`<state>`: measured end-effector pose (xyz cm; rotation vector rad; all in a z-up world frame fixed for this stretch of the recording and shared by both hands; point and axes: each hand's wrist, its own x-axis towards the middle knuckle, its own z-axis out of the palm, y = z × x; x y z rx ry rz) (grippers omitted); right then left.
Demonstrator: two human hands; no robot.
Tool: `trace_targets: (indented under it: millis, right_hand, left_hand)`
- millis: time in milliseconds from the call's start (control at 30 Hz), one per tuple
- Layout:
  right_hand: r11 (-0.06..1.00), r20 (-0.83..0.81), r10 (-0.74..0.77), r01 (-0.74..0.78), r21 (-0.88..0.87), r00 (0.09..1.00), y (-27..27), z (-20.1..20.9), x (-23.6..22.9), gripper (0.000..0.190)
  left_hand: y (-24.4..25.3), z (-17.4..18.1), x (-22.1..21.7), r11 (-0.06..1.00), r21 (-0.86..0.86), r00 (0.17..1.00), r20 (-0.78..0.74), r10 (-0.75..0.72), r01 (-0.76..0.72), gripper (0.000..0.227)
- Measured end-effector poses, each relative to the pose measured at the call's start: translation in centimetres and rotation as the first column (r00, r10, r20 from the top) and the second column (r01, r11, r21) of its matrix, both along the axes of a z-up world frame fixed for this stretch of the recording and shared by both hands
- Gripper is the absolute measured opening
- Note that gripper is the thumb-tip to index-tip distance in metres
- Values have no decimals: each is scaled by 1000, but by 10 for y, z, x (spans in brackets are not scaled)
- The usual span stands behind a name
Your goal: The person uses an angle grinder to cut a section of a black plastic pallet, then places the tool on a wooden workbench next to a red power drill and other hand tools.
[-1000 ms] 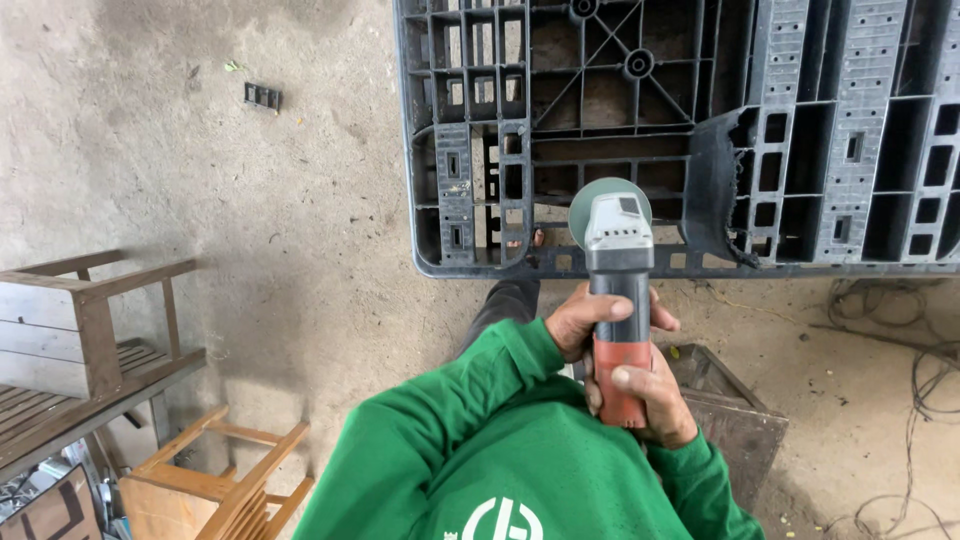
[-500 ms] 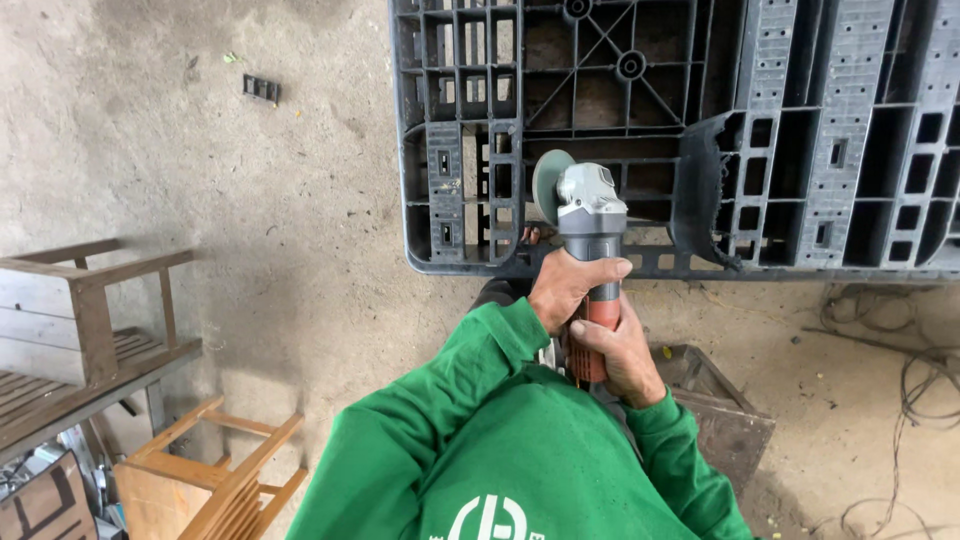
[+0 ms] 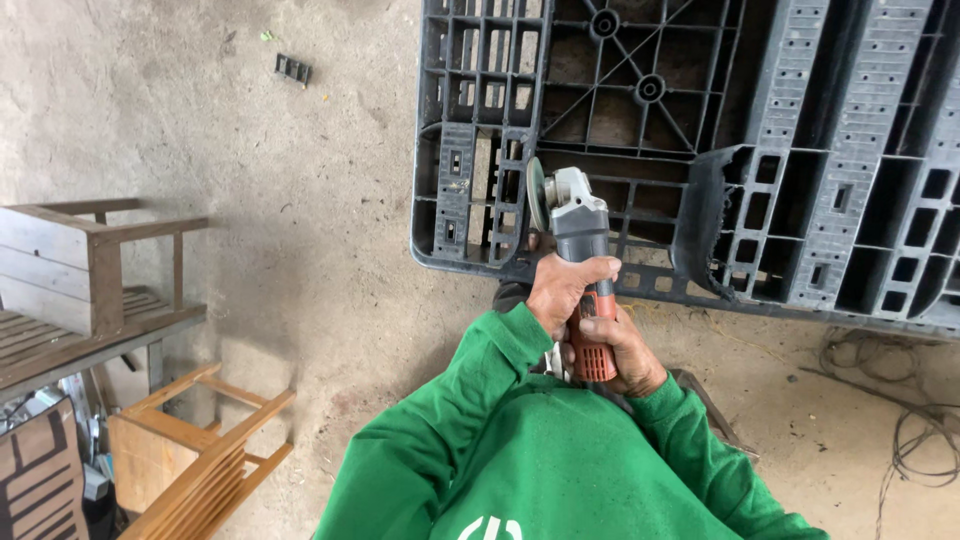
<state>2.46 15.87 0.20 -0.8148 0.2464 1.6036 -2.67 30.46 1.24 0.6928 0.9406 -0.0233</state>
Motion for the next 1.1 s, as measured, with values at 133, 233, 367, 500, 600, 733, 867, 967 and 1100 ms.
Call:
trace_targets:
  millis: [133, 233, 367, 500, 600, 733, 867, 967, 1100]
  right_hand:
    - [1000, -2, 17, -17, 5, 1000, -2, -4, 2, 50]
    - [1000, -32, 1, -1, 1, 999, -3, -3, -2, 48]
    - [999, -92, -41, 40, -16, 995, -3, -2, -10, 47]
    - [998, -63, -51, 53, 26, 997, -8, 5, -23, 46]
    - [1000, -22, -28, 28, -4, 999, -13, 3, -29, 48]
    - [1000, 7, 1, 0, -27, 1000, -15, 1, -30, 50]
    - [999, 44, -13, 15, -37, 999, -1, -4, -13, 52]
    - [1000, 32, -10, 11, -25, 999, 8, -8, 1, 52]
    - [1000, -9, 15, -15, -17, 1000, -5, -13, -3, 52]
  left_hand:
    - [1, 4, 0, 999, 34, 996, -83, -30, 33, 28]
    - [0, 3, 2, 998, 54, 996, -84, -40, 45, 28]
    - [1, 6, -1, 997, 26, 988, -140, -72, 77, 29]
    - [0, 18, -13, 994, -10, 979, -174, -110, 110, 29]
    - [-4, 18, -22, 994, 46, 993, -73, -93, 96, 27]
    - [-4, 17, -26, 996, 10, 996, -20, -88, 88, 27]
    - [11, 15, -8, 989, 57, 990, -50, -133, 136, 32]
    - [19, 12, 9, 989, 1, 974, -178, -143, 145, 33]
    - [7, 9, 0, 991, 62, 991, -67, -118, 122, 35]
